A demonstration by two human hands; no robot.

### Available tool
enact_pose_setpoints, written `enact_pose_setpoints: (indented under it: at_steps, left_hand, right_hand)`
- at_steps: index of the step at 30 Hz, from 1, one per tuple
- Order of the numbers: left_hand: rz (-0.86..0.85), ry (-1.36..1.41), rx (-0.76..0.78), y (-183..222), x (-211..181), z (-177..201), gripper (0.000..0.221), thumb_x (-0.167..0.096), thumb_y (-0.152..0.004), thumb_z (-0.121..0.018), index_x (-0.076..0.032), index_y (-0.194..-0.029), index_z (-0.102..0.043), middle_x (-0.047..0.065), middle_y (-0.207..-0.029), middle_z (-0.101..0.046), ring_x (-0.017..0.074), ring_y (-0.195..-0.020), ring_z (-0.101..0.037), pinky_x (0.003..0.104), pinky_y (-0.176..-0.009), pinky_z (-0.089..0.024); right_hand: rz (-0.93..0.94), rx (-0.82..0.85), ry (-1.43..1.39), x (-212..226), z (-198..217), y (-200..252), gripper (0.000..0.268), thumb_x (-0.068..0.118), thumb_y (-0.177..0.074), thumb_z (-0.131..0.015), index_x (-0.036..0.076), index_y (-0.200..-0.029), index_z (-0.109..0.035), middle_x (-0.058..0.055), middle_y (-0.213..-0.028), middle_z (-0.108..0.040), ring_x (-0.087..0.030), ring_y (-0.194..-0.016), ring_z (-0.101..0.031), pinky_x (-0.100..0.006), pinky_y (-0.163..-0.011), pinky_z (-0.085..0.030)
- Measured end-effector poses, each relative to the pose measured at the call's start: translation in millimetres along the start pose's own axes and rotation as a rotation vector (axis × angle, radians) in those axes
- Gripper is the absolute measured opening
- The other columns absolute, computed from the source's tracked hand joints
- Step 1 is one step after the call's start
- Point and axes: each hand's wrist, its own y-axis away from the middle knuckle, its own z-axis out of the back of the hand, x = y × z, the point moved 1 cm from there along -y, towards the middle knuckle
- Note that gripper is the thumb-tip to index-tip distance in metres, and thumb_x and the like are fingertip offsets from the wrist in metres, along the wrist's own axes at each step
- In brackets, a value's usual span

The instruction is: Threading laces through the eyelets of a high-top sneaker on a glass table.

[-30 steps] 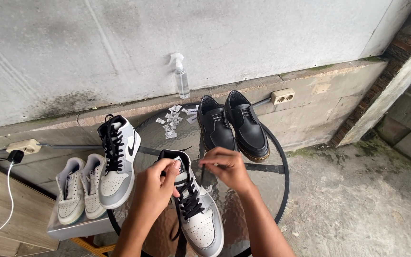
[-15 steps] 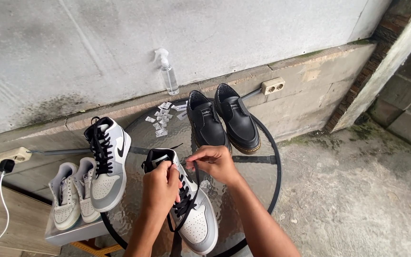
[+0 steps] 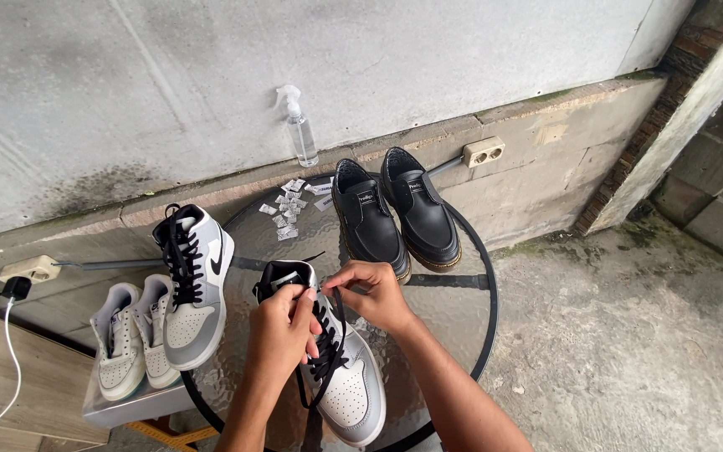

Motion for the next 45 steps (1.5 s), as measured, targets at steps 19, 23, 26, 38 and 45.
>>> enact_pose_setpoints:
  at_steps: [19,23,26,38,45]
  left_hand:
    - [-0.101,0.04,0.008,-8,22,-9,0.013,-0.01,-0.101,-0.05,-0.002,-0.101,-0.061,0.016,-0.063,-0.073,0.0223,-0.038,-0.069,0.029,-0.028,-0.054]
    - [-0.208,0.126,-0.004,-4,27,-11,0.012,-0.005,-0.098,-0.048,0.004,-0.098,-0.056,0.02,-0.059,-0.072,0.0253,-0.034,-0.066,0.028,-0.026,-0.054]
    - [-0.24,0.127,-0.023,1,23,-10,0.011,-0.004,-0.096,-0.048,0.006,-0.097,-0.053,0.022,-0.06,-0.071,0.0268,-0.036,-0.067,0.03,-0.027,-0.055]
    - [0.091,-0.037,-0.034,19,5,3,0.01,-0.011,-0.107,-0.046,-0.006,-0.103,-0.053,0.02,-0.081,-0.075,0.0186,-0.045,-0.073,0.027,-0.033,-0.058]
    - [0.085,-0.114,0.029,37,7,31,0.011,-0.007,-0.109,-0.048,-0.001,-0.106,-0.057,0.014,-0.078,-0.076,0.0175,-0.05,-0.077,0.018,-0.038,-0.066]
  right_hand:
    - [-0.047,0.04,-0.136,-3,-1,-3,0.026,-0.008,-0.086,-0.074,-0.003,-0.112,-0.074,-0.013,-0.089,-0.075,-0.015,-0.076,-0.071,-0.026,-0.07,-0.061]
    - [0.061,0.034,-0.077,3,-5,-6,0.045,0.005,-0.082,-0.083,-0.007,-0.124,-0.07,-0.019,-0.093,-0.073,-0.022,-0.075,-0.073,-0.033,-0.067,-0.062]
    - [0.201,-0.012,0.167,12,-20,-7,0.032,0.007,-0.092,-0.074,-0.003,-0.123,-0.074,-0.013,-0.088,-0.068,-0.02,-0.075,-0.07,-0.028,-0.06,-0.06]
    - [0.179,-0.001,0.301,24,-22,-4,0.025,0.012,-0.099,-0.069,0.007,-0.123,-0.071,-0.005,-0.094,-0.061,-0.011,-0.077,-0.062,-0.021,-0.068,-0.057]
    - [0.083,0.029,0.214,16,-23,-1,0.028,0.016,-0.101,-0.068,0.007,-0.128,-0.069,0.005,-0.071,-0.056,-0.005,-0.059,-0.048,-0.022,-0.06,-0.046]
